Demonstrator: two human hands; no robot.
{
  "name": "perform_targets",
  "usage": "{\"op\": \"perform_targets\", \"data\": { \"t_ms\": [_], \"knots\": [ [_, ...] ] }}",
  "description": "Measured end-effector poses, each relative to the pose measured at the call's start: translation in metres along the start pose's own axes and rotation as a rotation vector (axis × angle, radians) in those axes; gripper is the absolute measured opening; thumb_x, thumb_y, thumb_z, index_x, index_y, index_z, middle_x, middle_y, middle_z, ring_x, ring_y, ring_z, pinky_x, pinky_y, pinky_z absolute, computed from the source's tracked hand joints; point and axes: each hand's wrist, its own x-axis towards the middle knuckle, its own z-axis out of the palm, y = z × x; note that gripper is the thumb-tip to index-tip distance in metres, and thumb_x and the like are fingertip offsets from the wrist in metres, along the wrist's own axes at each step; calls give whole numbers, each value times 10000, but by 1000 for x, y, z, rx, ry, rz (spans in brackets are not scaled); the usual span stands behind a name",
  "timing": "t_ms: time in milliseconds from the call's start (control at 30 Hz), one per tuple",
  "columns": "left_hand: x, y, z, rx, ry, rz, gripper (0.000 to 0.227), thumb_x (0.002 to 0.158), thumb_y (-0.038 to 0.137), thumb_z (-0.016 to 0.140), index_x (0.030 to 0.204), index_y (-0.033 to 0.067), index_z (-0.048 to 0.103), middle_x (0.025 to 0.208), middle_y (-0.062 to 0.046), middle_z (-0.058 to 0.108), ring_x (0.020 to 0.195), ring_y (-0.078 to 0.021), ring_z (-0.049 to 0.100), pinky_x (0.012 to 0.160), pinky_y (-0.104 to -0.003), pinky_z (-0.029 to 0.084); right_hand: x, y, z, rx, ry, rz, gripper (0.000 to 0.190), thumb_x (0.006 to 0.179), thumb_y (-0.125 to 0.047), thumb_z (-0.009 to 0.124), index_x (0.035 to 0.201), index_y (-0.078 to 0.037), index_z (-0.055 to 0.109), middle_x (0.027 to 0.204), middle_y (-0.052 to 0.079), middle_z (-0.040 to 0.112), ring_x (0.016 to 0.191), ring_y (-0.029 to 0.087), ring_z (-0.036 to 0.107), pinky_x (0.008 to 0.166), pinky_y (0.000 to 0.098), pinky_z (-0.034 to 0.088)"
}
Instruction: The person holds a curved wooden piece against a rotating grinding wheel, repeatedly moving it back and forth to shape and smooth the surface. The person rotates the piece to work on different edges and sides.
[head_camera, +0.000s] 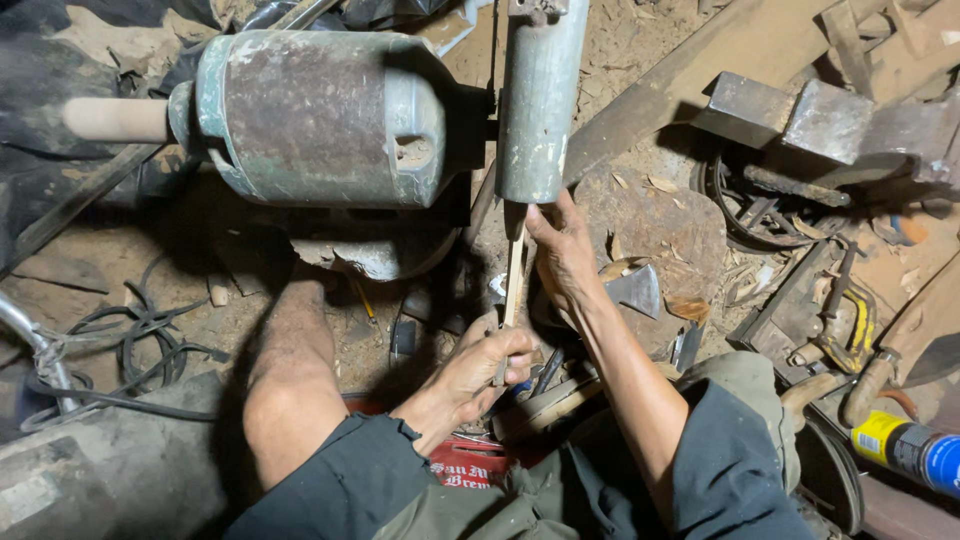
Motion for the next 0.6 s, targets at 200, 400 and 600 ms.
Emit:
{"op": "perform_targets", "data": {
  "t_ms": [200, 400, 600],
  "knots": [
    [-19, -1, 6, 234, 96, -53, 293, 824, 58, 666, 1070, 106, 515, 813, -13, 554, 600, -61, 459, 480, -214, 375, -23, -12, -2, 41, -68, -53, 597, 994, -112, 740, 1530, 45, 529, 1160, 95, 538, 951, 149, 457, 858, 299, 356],
    [-4, 7, 14, 339, 28, 12, 331, 824, 122, 700, 1063, 101, 471, 838, -4, 492, 702, -76, 535, 517, -248, 464, 11, -14, -10, 138, -79, -51, 576, 890, -108, 627, 1447, -47, 490, 1241, 21, 675, 1052, 94, 655, 952, 275, 512],
    [36, 34, 24, 417, 229, -10, 299, 846, 136, 623, 1105, 75, 487, 852, -20, 448, 668, -95, 454, 443, -251, 410, 45, -3, -12, 227, -143, -106, 462, 1053, -82, 625, 1473, 85, 527, 1257, 110, 663, 1095, 158, 636, 1014, 346, 494]
  ]
}}
